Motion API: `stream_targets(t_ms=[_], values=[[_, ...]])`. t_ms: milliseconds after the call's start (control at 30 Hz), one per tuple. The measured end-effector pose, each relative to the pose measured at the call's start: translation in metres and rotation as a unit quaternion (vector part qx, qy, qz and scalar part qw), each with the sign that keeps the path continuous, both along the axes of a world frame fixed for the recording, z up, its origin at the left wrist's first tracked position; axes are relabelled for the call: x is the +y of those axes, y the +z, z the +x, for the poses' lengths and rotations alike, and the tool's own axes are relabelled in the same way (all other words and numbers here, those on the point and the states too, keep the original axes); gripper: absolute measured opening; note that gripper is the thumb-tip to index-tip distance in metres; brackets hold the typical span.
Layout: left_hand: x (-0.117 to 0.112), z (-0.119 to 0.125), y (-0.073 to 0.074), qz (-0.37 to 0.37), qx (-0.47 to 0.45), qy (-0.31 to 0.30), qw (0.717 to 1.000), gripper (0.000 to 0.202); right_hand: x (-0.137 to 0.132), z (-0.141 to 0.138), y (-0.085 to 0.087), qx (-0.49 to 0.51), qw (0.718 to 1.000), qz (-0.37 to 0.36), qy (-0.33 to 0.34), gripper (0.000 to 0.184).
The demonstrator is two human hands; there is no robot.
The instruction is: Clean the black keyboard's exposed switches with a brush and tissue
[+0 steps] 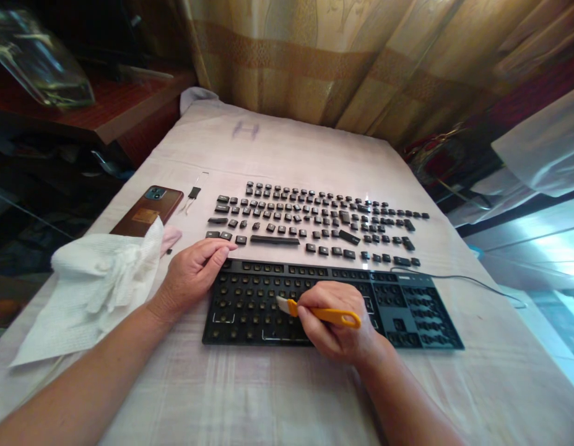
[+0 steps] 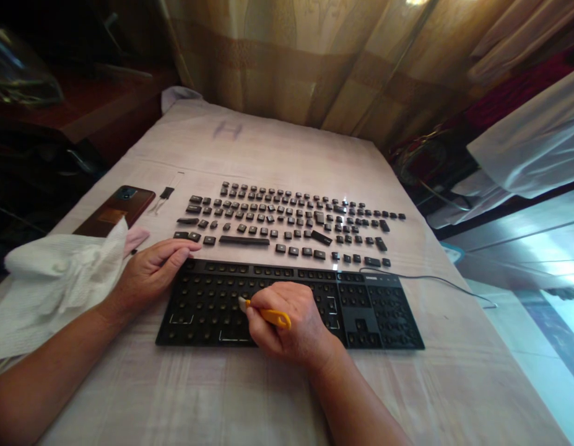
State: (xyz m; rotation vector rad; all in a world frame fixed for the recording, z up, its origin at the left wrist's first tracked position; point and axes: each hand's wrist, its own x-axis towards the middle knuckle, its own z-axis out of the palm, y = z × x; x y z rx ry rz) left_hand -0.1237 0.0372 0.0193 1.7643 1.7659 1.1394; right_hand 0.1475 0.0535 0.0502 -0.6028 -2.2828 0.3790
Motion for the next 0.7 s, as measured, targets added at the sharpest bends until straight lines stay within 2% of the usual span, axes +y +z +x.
stream_targets(t_ms=[233, 433, 700], values=[[-0.0003, 0.0004, 0.0005, -0.005, -0.001, 0.006, 1.000, 0.037, -0.0006, 0.0016, 0.0011, 0.006, 1.000, -0.016, 0.023, 0.019], [-0.0007, 0.0008, 0.0023, -0.007, -0.004, 0.002, 1.000, 0.037, 0.0001, 0.0032, 0.0016, 0.016, 1.000, 0.000, -0.003, 0.017], [-0.0008, -0.0001, 0.0001, 0.000, -0.002, 0.003, 1.000, 0.036, 0.0008, 0.0055, 0.0027, -0.014, 1.000, -0.014, 0.017, 0.020]])
